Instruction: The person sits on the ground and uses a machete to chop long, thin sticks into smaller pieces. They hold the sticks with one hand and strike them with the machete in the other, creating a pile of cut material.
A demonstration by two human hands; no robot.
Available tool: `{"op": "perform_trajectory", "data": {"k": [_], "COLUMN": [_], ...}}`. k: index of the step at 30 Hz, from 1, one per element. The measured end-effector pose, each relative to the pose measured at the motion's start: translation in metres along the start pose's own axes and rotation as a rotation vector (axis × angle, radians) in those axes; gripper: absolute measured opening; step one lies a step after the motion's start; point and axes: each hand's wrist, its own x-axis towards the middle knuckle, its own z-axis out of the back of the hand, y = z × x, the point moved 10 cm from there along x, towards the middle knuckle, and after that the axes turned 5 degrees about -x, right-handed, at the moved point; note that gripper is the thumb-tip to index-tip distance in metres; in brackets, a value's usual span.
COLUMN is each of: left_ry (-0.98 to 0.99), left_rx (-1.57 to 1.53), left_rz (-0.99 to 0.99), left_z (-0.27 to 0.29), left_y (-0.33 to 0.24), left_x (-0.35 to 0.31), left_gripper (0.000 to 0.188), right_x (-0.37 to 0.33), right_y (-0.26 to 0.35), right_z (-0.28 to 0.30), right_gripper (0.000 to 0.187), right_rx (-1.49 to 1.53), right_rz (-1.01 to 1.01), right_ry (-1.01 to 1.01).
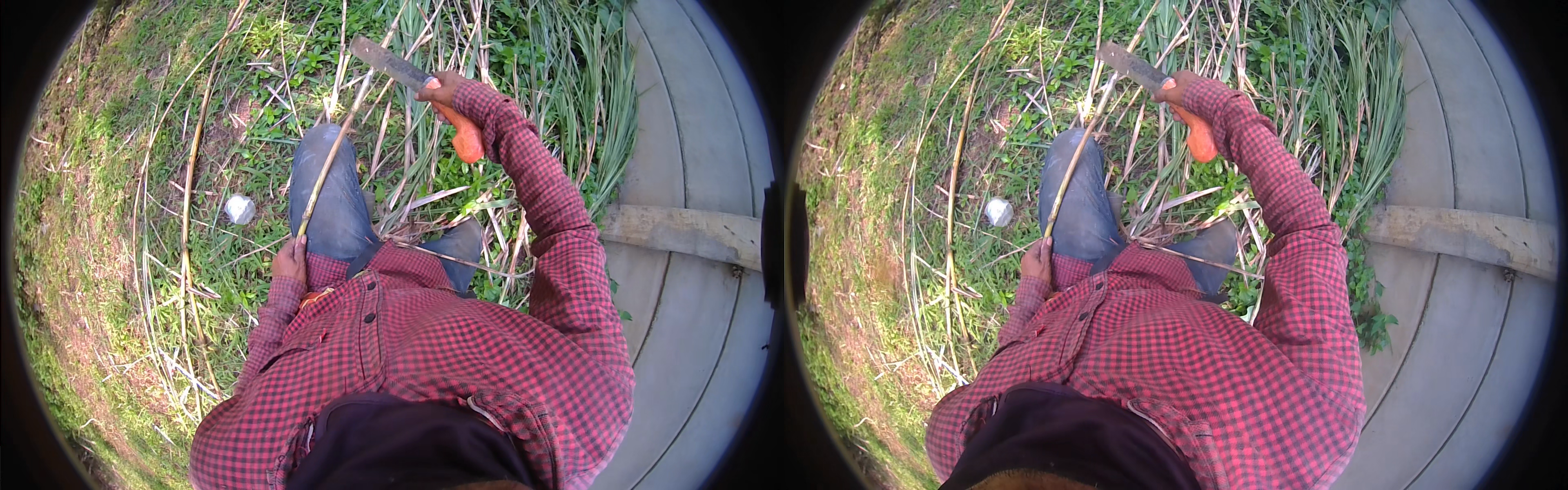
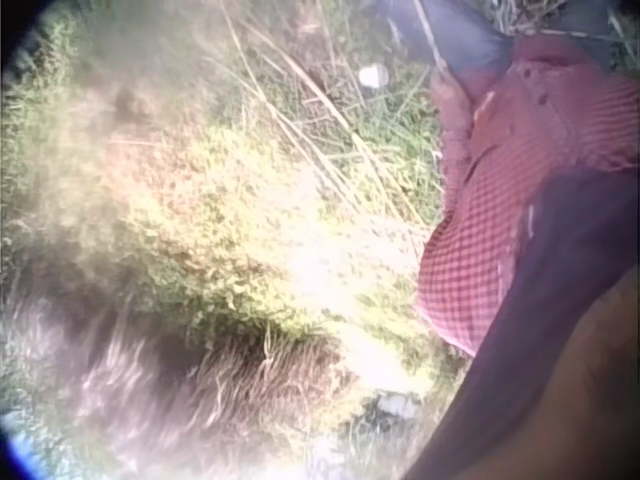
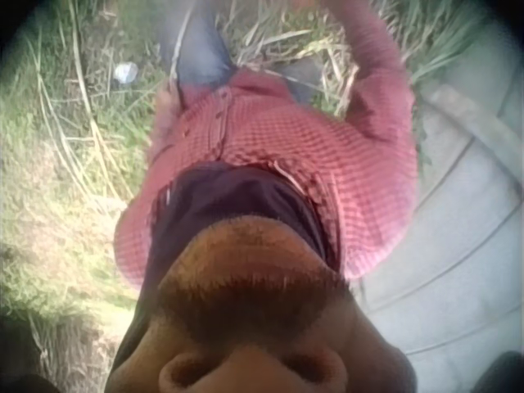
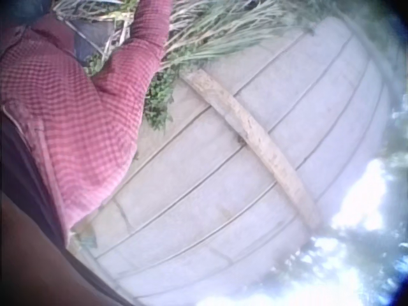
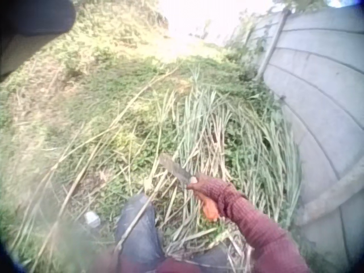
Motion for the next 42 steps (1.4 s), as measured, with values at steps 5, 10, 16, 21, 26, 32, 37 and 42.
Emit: {"op": "perform_trajectory", "data": {"k": [5,10,16,21,26,32,37,42], "left_ry": [0.01,-0.103,-0.076,0.323,0.546,0.584,0.62,0.619], "left_rx": [0.0,0.023,-0.19,-0.593,-0.774,-0.79,-0.868,-0.913], "left_rz": [-0.015,0.059,0.083,0.447,0.582,0.629,0.704,0.761], "left_z": [0.0,0.024,0.063,0.066,0.087,0.092,0.087,0.08], "left_y": [0.001,-0.006,0.007,-0.003,-0.036,-0.039,-0.028,-0.022], "left_x": [0.001,-0.002,0.002,-0.016,-0.042,-0.05,-0.046,-0.05], "left_gripper": [0.038,0.041,0.053,0.052,0.047,0.049,0.05,0.051], "right_x": [-0.061,-0.051,0.002,0.047,0.092,0.113,0.064,0.051], "right_y": [0.019,0.008,-0.001,-0.001,0.025,0.037,0.079,0.077], "right_z": [-0.065,-0.021,0.052,0.062,0.04,0.019,-0.061,-0.105], "right_gripper": [0.044,0.047,0.043,0.046,0.045,0.042,0.051,0.057], "right_rx": [-0.028,0.102,0.445,0.64,0.773,0.905,0.667,0.484], "right_rz": [0.015,0.065,0.299,0.309,0.371,0.418,0.469,0.558], "right_ry": [0.418,0.182,-0.311,-0.418,-0.374,-0.337,-0.024,-0.024]}}
